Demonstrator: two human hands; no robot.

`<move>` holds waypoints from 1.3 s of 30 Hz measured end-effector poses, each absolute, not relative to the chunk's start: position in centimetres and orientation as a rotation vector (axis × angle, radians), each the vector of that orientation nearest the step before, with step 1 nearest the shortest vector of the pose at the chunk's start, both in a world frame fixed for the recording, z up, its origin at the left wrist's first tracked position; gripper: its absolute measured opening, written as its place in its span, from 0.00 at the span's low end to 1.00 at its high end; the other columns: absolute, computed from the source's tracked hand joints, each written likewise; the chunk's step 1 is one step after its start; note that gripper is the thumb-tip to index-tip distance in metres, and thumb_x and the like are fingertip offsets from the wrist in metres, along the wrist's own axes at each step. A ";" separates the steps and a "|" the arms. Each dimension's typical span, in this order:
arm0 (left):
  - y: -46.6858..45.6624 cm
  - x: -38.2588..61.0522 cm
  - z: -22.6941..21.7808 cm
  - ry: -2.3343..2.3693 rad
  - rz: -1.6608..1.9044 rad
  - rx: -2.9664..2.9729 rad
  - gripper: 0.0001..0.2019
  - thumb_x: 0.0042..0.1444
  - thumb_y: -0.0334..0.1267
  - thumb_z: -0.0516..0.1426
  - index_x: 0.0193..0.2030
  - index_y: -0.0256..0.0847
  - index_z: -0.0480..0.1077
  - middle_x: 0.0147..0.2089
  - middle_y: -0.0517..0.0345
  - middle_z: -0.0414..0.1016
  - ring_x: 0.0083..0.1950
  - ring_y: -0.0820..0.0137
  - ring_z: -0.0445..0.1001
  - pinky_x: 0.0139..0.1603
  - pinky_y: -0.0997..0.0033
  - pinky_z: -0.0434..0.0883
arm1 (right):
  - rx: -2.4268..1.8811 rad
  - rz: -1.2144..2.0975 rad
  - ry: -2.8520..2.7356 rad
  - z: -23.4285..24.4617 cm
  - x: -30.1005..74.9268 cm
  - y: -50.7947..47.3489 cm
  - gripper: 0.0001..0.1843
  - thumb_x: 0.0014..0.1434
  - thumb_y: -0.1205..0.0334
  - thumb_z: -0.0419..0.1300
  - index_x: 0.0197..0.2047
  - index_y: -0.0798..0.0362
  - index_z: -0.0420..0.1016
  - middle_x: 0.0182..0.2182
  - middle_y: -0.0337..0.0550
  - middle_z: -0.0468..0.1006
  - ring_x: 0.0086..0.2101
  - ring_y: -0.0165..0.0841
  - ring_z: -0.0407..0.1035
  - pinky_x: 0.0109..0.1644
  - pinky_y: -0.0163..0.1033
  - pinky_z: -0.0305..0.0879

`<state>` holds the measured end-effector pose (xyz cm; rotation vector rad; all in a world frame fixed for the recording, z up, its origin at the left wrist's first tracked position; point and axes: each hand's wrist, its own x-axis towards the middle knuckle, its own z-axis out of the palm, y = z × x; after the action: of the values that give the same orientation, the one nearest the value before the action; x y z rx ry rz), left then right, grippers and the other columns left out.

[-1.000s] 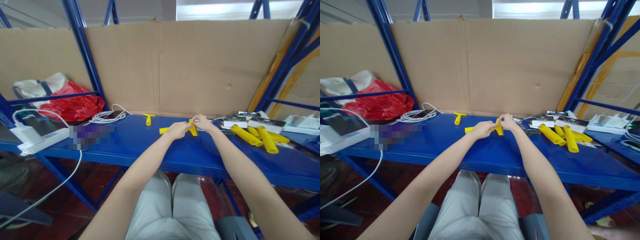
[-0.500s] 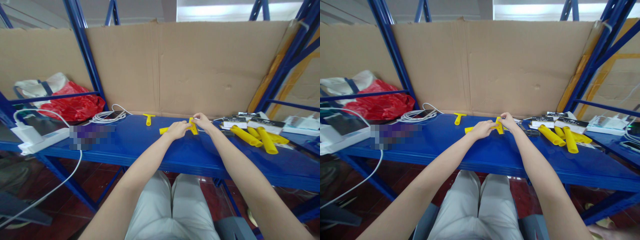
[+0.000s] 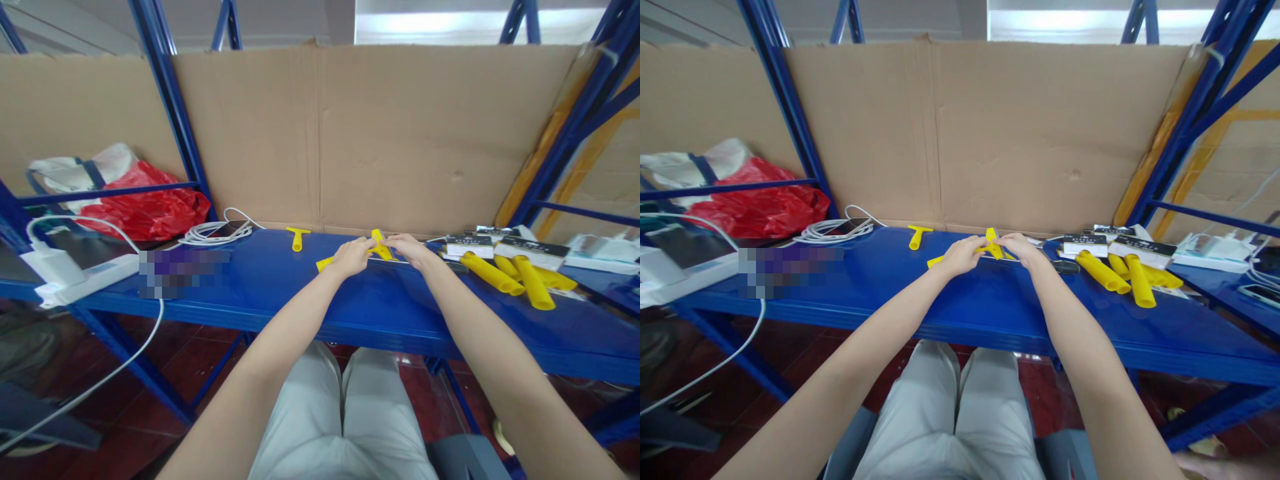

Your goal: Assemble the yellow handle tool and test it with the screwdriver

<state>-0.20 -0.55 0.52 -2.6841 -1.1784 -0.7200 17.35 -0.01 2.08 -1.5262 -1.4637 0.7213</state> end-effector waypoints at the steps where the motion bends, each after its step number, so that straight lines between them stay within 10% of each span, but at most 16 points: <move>1: -0.6 -0.2 0.5 -1.183 -0.720 -2.686 0.18 0.63 0.31 0.51 0.59 0.44 0.67 0.57 0.51 0.73 0.58 0.64 0.72 0.56 0.66 0.69 | -1.533 0.720 -1.464 2.1 17.3 -0.1 0.16 0.45 0.49 0.67 0.26 0.55 0.77 0.36 0.48 0.80 0.44 0.39 0.69 0.48 0.41 0.62; 16: -0.6 -0.3 0.7 -1.371 -0.579 -2.616 0.27 0.64 0.35 0.51 0.70 0.47 0.55 0.56 0.49 0.75 0.55 0.60 0.75 0.55 0.60 0.70 | -1.422 0.777 -1.538 1.5 17.4 0.8 0.16 0.50 0.49 0.64 0.29 0.56 0.78 0.35 0.47 0.80 0.39 0.34 0.71 0.44 0.36 0.64; 25: -0.1 -1.0 0.9 -1.464 -0.711 -2.588 0.27 0.62 0.35 0.51 0.68 0.48 0.59 0.55 0.51 0.76 0.54 0.58 0.76 0.54 0.61 0.71 | -1.957 0.129 -1.534 0.6 22.7 2.0 0.18 0.54 0.73 0.56 0.46 0.57 0.81 0.48 0.56 0.78 0.50 0.45 0.71 0.54 0.45 0.63; 31: 1.5 -1.6 1.9 -1.431 -1.383 -2.640 0.24 0.59 0.30 0.52 0.63 0.43 0.65 0.51 0.51 0.78 0.52 0.63 0.76 0.51 0.68 0.72 | -2.245 -0.014 -1.620 -0.5 25.8 2.7 0.20 0.53 0.72 0.57 0.46 0.51 0.83 0.47 0.54 0.79 0.51 0.48 0.70 0.53 0.48 0.65; 39: 0.3 -0.4 3.1 -1.873 -2.476 -2.831 0.06 0.59 0.27 0.50 0.34 0.41 0.60 0.21 0.72 0.57 0.14 0.83 0.55 0.18 0.84 0.56 | -2.310 -0.066 -1.741 -1.1 26.6 3.9 0.21 0.53 0.71 0.56 0.46 0.49 0.83 0.47 0.51 0.79 0.51 0.46 0.69 0.53 0.48 0.65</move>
<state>-0.39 0.35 3.09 -2.8311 -1.8730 -2.4758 26.62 3.94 -1.13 -2.3097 -1.7410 -0.0662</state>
